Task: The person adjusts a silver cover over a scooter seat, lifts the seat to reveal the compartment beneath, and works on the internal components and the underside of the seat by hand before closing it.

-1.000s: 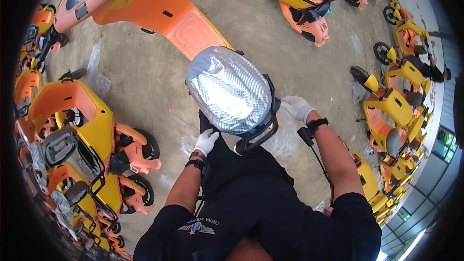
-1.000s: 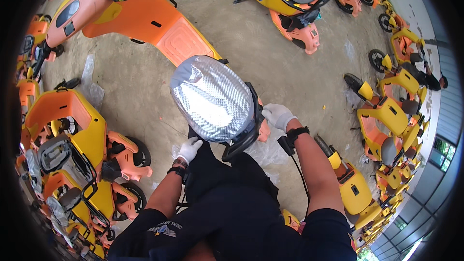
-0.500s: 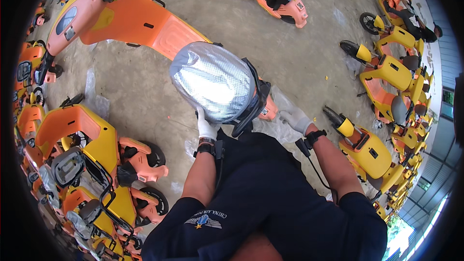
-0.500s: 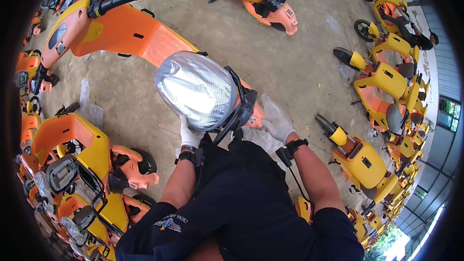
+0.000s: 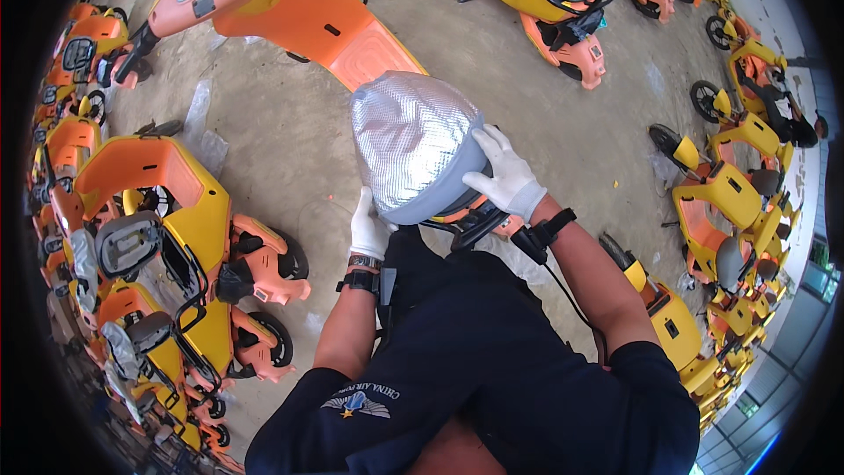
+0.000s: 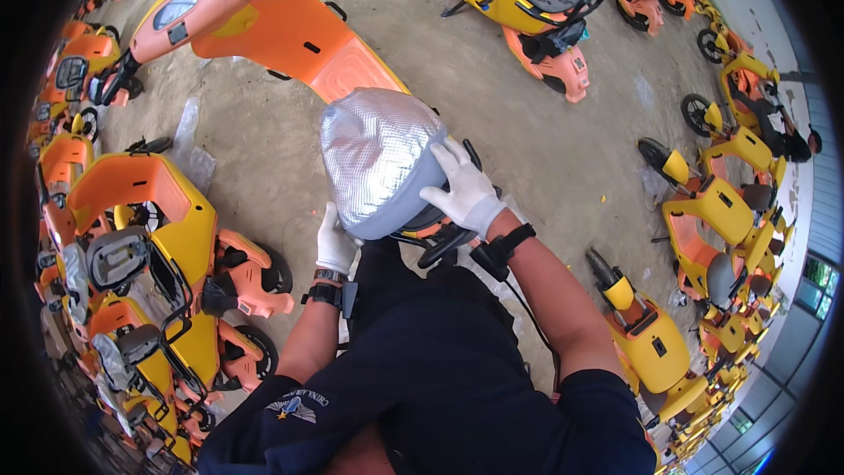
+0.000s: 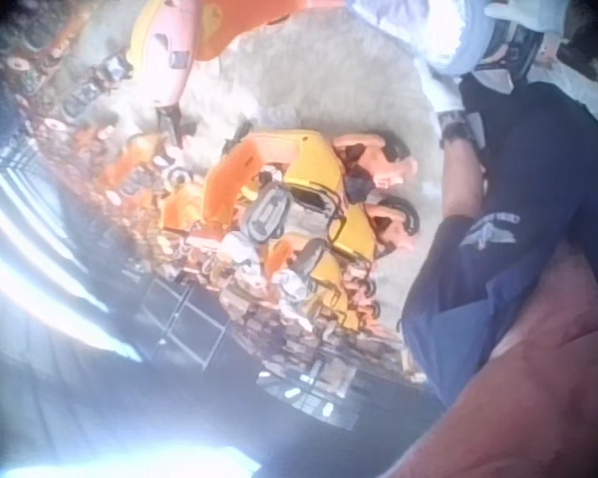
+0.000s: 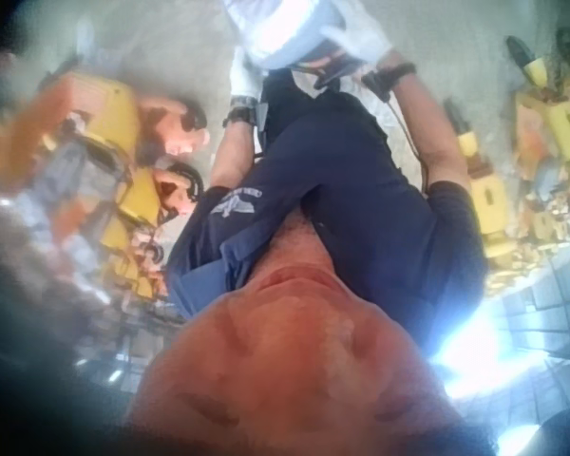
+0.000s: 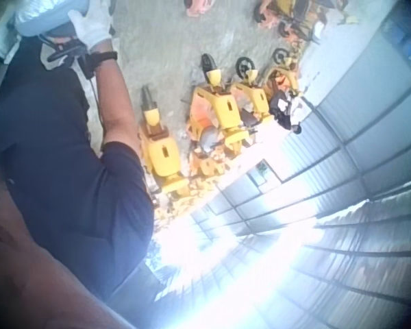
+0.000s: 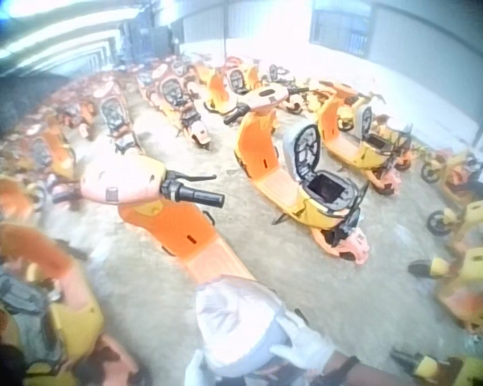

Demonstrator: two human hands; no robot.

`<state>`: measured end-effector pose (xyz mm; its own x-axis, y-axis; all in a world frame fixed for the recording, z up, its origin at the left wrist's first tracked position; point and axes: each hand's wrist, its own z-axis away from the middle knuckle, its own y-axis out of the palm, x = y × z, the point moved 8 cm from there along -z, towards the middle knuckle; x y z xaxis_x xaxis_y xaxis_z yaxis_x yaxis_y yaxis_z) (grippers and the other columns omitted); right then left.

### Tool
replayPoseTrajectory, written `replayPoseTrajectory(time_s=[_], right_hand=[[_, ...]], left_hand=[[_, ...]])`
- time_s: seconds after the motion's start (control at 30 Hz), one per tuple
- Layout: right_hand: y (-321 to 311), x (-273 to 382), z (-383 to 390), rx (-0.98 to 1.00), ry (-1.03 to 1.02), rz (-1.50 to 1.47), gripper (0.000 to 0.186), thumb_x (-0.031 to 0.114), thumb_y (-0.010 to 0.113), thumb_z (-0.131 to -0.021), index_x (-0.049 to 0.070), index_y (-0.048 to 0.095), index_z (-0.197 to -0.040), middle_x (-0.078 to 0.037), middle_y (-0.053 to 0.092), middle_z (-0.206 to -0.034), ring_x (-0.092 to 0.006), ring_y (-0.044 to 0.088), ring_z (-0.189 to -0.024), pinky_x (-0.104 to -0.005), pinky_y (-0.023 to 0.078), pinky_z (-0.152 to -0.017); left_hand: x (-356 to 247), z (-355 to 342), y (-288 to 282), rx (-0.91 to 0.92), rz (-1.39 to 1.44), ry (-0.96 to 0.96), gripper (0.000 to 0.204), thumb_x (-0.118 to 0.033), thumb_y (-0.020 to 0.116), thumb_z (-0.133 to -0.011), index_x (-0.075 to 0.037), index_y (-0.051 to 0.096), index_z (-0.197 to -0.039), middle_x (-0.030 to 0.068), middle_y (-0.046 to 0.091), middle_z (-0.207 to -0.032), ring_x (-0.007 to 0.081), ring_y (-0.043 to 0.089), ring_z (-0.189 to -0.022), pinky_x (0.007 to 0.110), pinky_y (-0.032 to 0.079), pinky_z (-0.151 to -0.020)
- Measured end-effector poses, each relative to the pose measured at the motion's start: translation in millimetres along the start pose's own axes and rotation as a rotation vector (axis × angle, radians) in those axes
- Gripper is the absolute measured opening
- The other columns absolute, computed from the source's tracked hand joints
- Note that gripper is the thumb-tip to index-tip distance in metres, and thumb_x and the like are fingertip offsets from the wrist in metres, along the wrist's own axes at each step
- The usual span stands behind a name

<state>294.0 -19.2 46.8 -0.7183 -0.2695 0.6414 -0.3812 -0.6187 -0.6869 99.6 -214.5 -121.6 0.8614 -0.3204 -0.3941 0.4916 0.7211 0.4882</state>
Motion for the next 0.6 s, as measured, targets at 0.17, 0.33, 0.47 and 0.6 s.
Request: replayPoseTrajectory(time_s=[0.17,0.33,0.47,0.6], right_hand=[[-3,29,-28,-0.022,-0.086,0.047,0.081,0.034,0.071,-0.076,0.003,0.036,-0.142,-0.023,0.031,-0.148,-0.0398,0.039,-0.131,-0.0409,0.035,-0.108],[-17,59,-60,-0.080,-0.186,0.204,0.081,0.041,0.069,-0.080,0.000,0.035,-0.142,-0.024,0.033,-0.146,-0.0416,0.042,-0.127,-0.0430,0.037,-0.106],[-26,99,-106,-0.054,-0.197,0.343,0.076,0.052,0.057,-0.086,0.001,0.038,-0.140,-0.024,0.043,-0.138,-0.0402,0.049,-0.121,-0.0439,0.040,-0.102],[-34,135,-147,-0.047,-0.223,0.375,0.064,0.055,0.050,-0.089,0.003,0.050,-0.126,-0.027,0.053,-0.125,-0.0416,0.052,-0.116,-0.0454,0.042,-0.099]], left_hand=[[-13,11,-5,-0.102,0.103,0.092,0.057,-0.055,0.043,-0.095,-0.009,0.054,-0.126,0.0075,0.060,-0.122,0.0268,0.058,-0.104,0.045,0.045,-0.087],[-51,29,-1,-0.232,-0.037,0.265,0.046,-0.038,0.049,-0.096,-0.007,0.052,-0.130,0.0080,0.059,-0.122,0.0236,0.058,-0.108,0.042,0.048,-0.087],[-116,46,16,-0.201,-0.315,0.630,0.050,-0.024,0.050,-0.094,-0.004,0.043,-0.140,0.0103,0.054,-0.130,0.0199,0.054,-0.116,0.035,0.048,-0.091],[-174,42,37,-0.076,-0.546,0.920,0.073,-0.011,0.070,-0.081,0.003,0.034,-0.143,0.0166,0.050,-0.136,0.0239,0.048,-0.126,0.033,0.038,-0.103]])
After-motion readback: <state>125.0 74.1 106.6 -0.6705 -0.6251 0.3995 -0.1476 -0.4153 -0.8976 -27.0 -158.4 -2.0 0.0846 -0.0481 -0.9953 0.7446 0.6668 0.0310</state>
